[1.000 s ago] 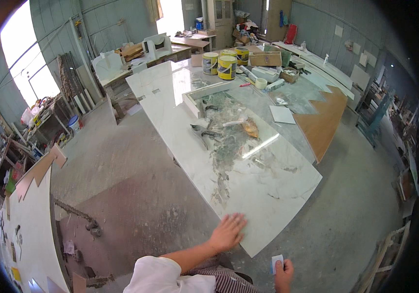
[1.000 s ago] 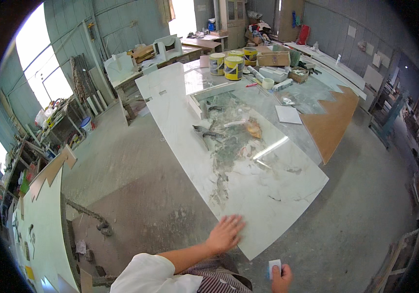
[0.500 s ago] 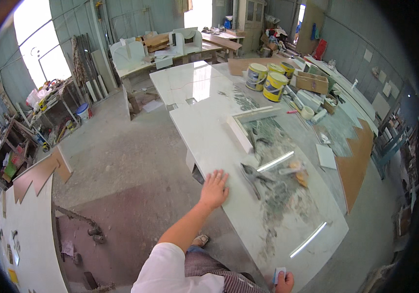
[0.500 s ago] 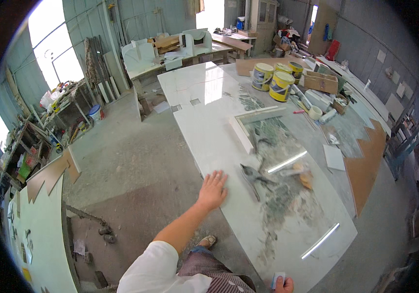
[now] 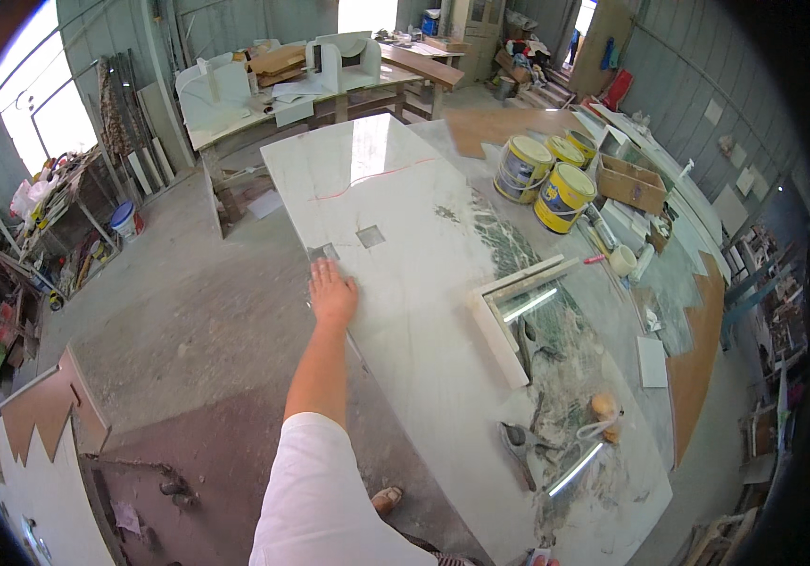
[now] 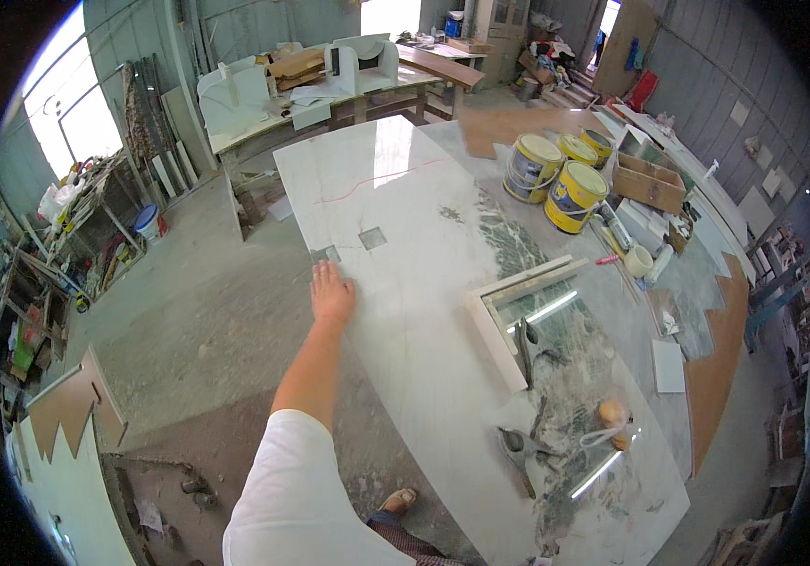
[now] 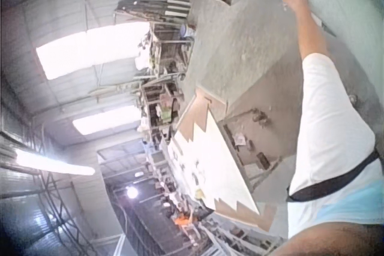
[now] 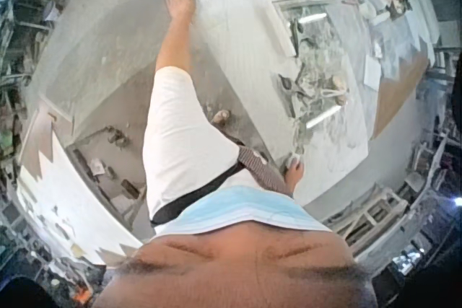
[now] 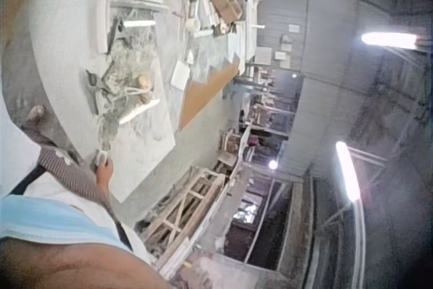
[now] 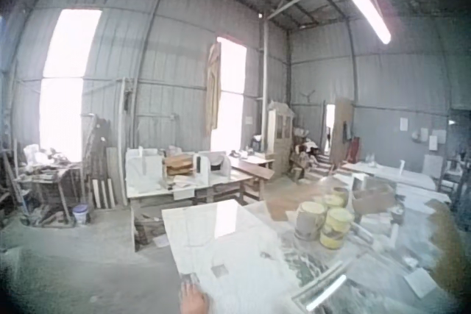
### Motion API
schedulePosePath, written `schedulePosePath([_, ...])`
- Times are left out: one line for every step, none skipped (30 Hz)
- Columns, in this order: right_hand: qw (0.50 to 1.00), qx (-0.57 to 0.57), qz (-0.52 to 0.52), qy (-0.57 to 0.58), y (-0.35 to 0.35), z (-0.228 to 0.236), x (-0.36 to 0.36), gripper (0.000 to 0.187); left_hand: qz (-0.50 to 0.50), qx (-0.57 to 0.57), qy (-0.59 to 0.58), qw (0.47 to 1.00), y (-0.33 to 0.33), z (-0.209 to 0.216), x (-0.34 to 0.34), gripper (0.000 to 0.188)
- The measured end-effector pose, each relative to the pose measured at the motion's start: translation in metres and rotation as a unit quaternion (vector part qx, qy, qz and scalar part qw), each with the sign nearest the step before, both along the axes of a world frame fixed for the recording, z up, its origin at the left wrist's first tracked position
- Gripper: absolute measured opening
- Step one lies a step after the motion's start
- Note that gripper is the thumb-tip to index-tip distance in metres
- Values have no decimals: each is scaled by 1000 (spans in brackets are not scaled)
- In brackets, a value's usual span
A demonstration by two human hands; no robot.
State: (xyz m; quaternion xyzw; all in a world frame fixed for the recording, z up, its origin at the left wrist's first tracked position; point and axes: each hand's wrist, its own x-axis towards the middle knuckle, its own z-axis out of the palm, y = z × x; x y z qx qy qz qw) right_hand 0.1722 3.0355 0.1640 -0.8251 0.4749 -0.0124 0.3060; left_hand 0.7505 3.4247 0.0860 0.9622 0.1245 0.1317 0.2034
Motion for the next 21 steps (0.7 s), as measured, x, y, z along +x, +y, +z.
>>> schedulePosePath([1000,0,-6,18,-3,-8,-2,45,37,-75,-20,996,7,-7,11,69])
schedulePosePath([999,1,-14,36,-8,-18,-5,44,73,-148,-40,985,13,-14,22,71])
schedulePosePath([998,3,-27,56,-10,-25,-7,44,103,-221,-56,968,12,-21,30,72])
schedulePosePath([999,11,-19,42,-8,-23,2,44,118,-292,-48,948,13,-25,36,74])
schedulePosePath([999,20,-14,28,-8,-21,13,45,132,-361,-37,923,16,-28,41,76])
schedulePosePath([999,27,-16,13,-4,-15,24,45,138,-428,-20,893,17,-31,46,78])
schedulePosePath([999,31,-25,-3,0,-12,29,46,141,-450,8,882,22,-36,50,80])
schedulePosePath([999,32,-38,-21,2,-13,23,46,139,-472,38,870,34,-43,53,83])
schedulePosePath([994,19,7,-109,-5,-48,33,30,143,-400,8,905,108,-60,82,79])
schedulePosePath([988,-73,-20,-134,-22,-57,-10,25,70,-507,65,857,0,-28,33,64])
schedulePosePath([993,-40,-18,-114,-10,-48,2,26,52,-521,27,852,22,-30,31,68])
schedulePosePath([995,-7,-15,-94,-2,-30,26,28,33,-536,-7,843,41,-36,30,72])
schedulePosePath([996,26,-29,-85,2,-20,25,30,11,-544,-26,839,26,-30,14,63])
schedulePosePath([994,61,-38,-81,2,-16,22,32,48,-548,-8,835,7,-18,-1,63])
schedulePosePath([991,99,-43,-81,3,-15,15,34,87,-548,6,832,-11,-6,-15,62])
schedulePosePath([990,110,-33,-83,7,-21,7,34,99,-569,1,816,-26,1,-28,61])
schedulePosePath([991,112,-12,-75,11,-22,4,35,126,-597,-2,792,-30,-3,-43,61])
schedulePosePath([990,121,2,-74,11,-23,-8,36,94,-599,6,795,-43,3,-64,62])
schedulePosePath([989,140,36,-41,12,-21,-15,39,64,-602,8,796,-52,7,-80,63])
schedulePosePath([982,176,58,-40,14,-15,-20,39,59,-605,3,794,-56,4,-92,64])
schedulePosePath([973,211,82,-39,17,-3,-23,40,54,-608,-3,792,-60,2,-103,64])
